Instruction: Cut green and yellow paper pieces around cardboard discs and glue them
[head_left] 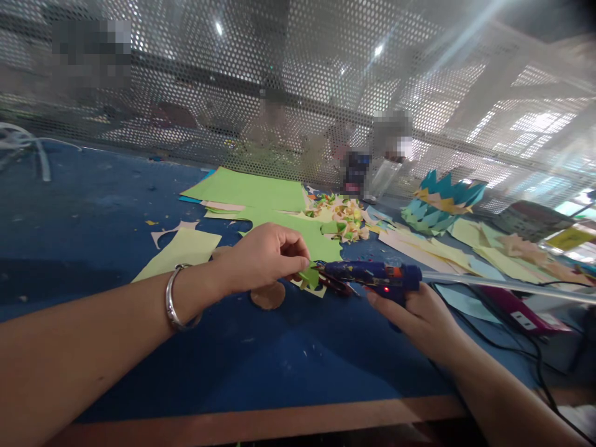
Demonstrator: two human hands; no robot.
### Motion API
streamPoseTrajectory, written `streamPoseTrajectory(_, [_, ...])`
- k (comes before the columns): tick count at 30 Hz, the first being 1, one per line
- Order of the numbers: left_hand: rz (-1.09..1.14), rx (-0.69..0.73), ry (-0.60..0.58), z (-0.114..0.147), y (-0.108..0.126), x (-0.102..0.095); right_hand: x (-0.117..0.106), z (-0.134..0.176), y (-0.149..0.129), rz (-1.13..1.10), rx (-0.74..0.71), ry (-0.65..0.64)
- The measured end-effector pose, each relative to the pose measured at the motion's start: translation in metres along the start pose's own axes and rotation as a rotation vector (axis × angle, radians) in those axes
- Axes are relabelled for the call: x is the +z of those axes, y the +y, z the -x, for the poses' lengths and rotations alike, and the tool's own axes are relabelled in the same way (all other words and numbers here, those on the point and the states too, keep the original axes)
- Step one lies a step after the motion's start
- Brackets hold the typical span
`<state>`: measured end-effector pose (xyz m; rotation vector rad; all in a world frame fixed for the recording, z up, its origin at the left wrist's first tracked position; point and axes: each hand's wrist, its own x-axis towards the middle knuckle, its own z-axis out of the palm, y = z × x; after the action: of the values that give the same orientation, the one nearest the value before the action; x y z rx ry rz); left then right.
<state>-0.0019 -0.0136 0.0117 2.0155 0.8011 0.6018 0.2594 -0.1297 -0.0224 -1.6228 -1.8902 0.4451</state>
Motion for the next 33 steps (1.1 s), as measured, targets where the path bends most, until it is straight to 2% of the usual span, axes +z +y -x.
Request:
streamPoseTrajectory(4, [0.004, 0.002, -0.001, -0.0002, -0.0015, 0.0003, 0.0005, -0.0007, -0.0006, 0.002, -0.047, -0.008])
streamPoseTrajectory(10, [-0.016, 0.003, -0.003, -0.0006, -0.0003, 0.0002, 0.0006, 0.0008, 0.0012, 0.005, -0.044, -0.004])
streamPoseTrajectory(18, [-0.010, 0.003, -0.013, 0.0002, -0.0017, 0.0000, 0.0003, 0.0008, 0.0044, 0.023, 0.018, -0.019])
streamPoseTrajectory(24, [0.002, 0.004, -0.016, -0.0003, 0.0000, -0.0009, 0.0002, 0.0006, 0.0033, 0.002, 0.001, 0.013])
streamPoseTrajectory(33, [0.063, -0.003, -0.055, -0.0003, 0.0012, -0.0001, -0.0015, -0.0017, 0.0051, -0.042, 0.066, 0.046])
